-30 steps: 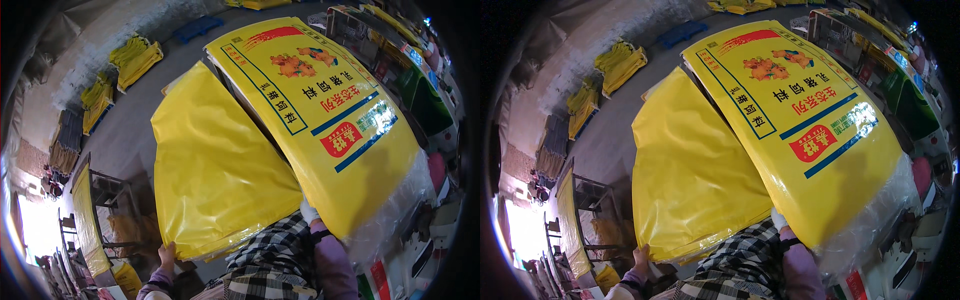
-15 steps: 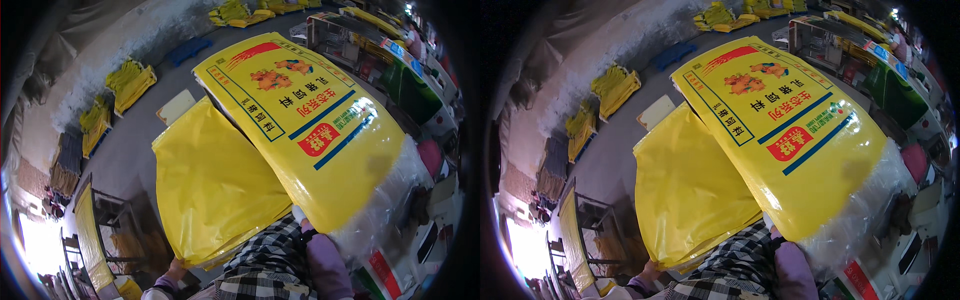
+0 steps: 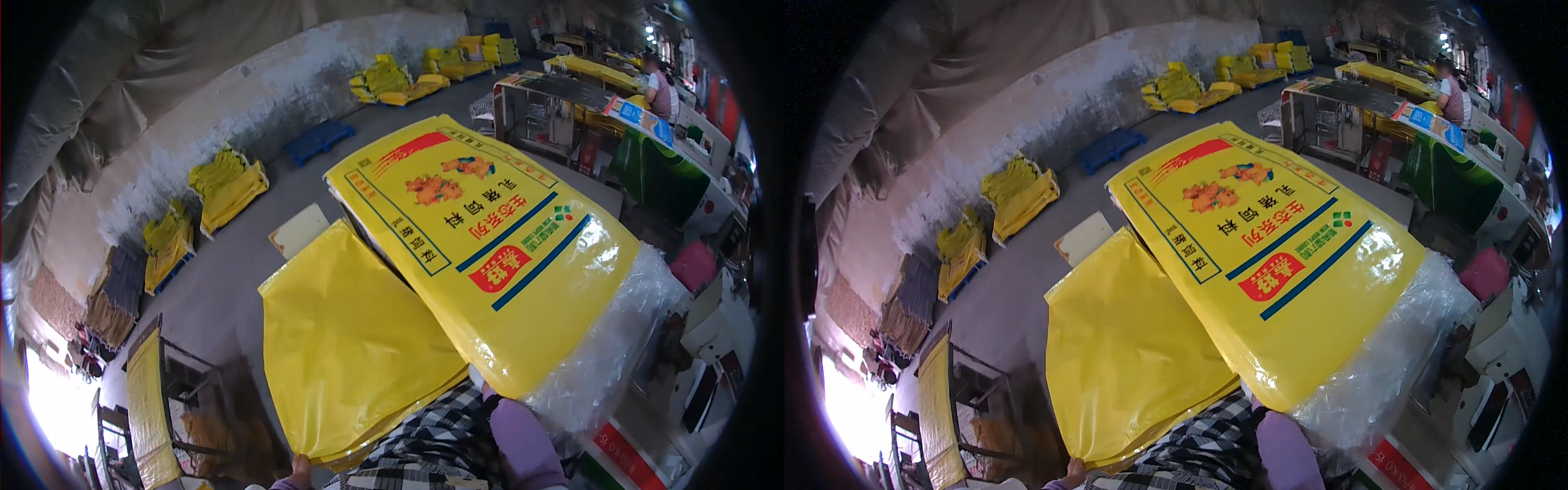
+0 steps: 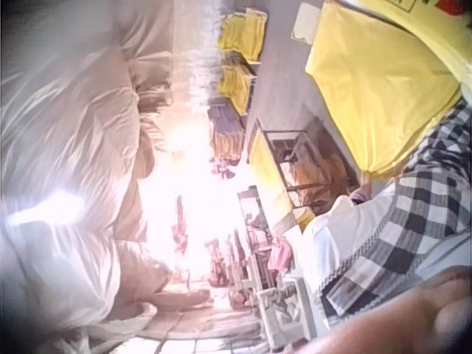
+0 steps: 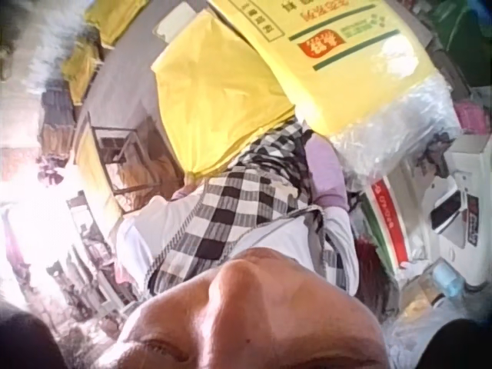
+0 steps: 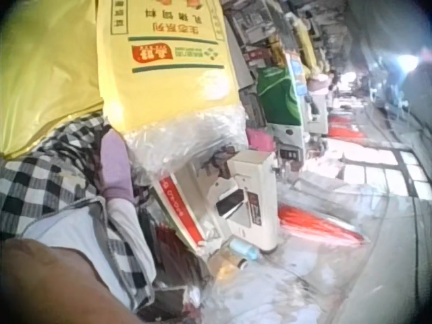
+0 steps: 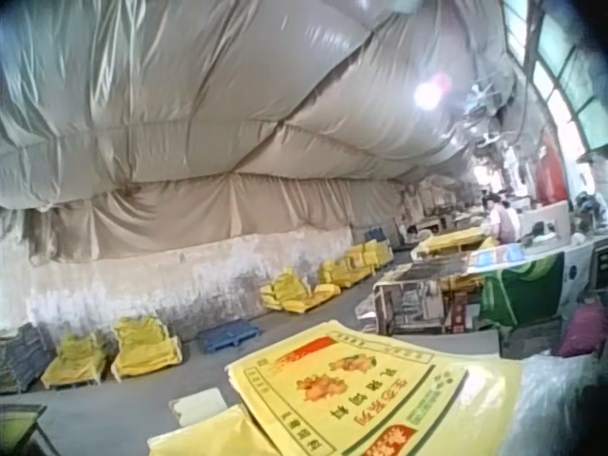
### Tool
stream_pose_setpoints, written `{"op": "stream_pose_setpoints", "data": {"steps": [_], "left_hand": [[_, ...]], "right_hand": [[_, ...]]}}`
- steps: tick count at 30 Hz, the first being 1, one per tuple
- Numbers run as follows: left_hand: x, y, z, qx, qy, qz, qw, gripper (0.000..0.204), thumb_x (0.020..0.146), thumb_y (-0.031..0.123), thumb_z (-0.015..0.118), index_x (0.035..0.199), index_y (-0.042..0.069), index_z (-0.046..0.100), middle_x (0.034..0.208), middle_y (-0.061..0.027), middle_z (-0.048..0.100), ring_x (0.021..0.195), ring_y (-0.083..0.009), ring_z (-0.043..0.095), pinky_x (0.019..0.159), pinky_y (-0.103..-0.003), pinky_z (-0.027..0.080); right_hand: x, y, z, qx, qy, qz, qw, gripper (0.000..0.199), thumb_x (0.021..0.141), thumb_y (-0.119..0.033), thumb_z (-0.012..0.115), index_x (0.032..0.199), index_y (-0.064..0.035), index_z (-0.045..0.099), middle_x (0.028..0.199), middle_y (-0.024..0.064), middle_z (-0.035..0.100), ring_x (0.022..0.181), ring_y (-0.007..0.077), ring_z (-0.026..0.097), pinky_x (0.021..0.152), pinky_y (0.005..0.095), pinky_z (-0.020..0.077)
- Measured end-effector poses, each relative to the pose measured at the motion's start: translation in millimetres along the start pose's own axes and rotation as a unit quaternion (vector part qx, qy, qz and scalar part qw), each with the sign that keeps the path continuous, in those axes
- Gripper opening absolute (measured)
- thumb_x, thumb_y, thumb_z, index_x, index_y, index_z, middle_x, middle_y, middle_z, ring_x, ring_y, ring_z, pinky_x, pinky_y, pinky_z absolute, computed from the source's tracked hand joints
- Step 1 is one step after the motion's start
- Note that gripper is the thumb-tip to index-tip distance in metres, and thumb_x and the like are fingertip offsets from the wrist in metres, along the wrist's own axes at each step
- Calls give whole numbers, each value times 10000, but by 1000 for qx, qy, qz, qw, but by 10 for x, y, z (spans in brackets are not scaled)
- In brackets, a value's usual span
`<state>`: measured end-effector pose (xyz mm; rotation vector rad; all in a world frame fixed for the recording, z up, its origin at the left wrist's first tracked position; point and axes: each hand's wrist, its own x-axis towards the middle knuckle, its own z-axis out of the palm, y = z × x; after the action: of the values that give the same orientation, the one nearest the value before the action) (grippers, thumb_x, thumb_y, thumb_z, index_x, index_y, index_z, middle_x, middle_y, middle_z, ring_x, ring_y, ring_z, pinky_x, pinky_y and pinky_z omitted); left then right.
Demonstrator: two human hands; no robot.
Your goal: Picking up and stacking large yellow plastic bags at a workstation.
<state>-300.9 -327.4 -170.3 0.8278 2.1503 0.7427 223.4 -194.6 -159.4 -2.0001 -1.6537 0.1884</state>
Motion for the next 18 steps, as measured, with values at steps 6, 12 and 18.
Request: {"op": "stream_pose_setpoints", "data": {"steps": [6,12,18], "left_hand": [[318,-282,-455,182,-116,27,976,346,915,227,492,1194,58,610,1160,-248,623,1050,-398,608,851,-465,514],[10,184,-87,-18,-31,-65,997,389,903,157,475,1266,42,550,1138,-217,642,1008,-391,623,849,-424,504],[215,-156,-8,-27,21,16,999,406,893,120,463,1284,42,537,1134,-198,652,986,-374,633,838,-406,500]], "right_hand": [[38,-211,-208,-20,-41,-25,999,428,925,-264,542,1284,-32,552,1283,268,553,1169,429,539,1009,484,427],[-218,-370,-270,-67,-88,-27,994,445,933,-275,541,1306,-31,537,1313,268,536,1198,421,525,1022,477,420],[-237,-1213,-1871,258,-70,-274,924,472,858,-122,654,1279,48,524,1299,242,540,1170,378,553,980,427,473]]}}
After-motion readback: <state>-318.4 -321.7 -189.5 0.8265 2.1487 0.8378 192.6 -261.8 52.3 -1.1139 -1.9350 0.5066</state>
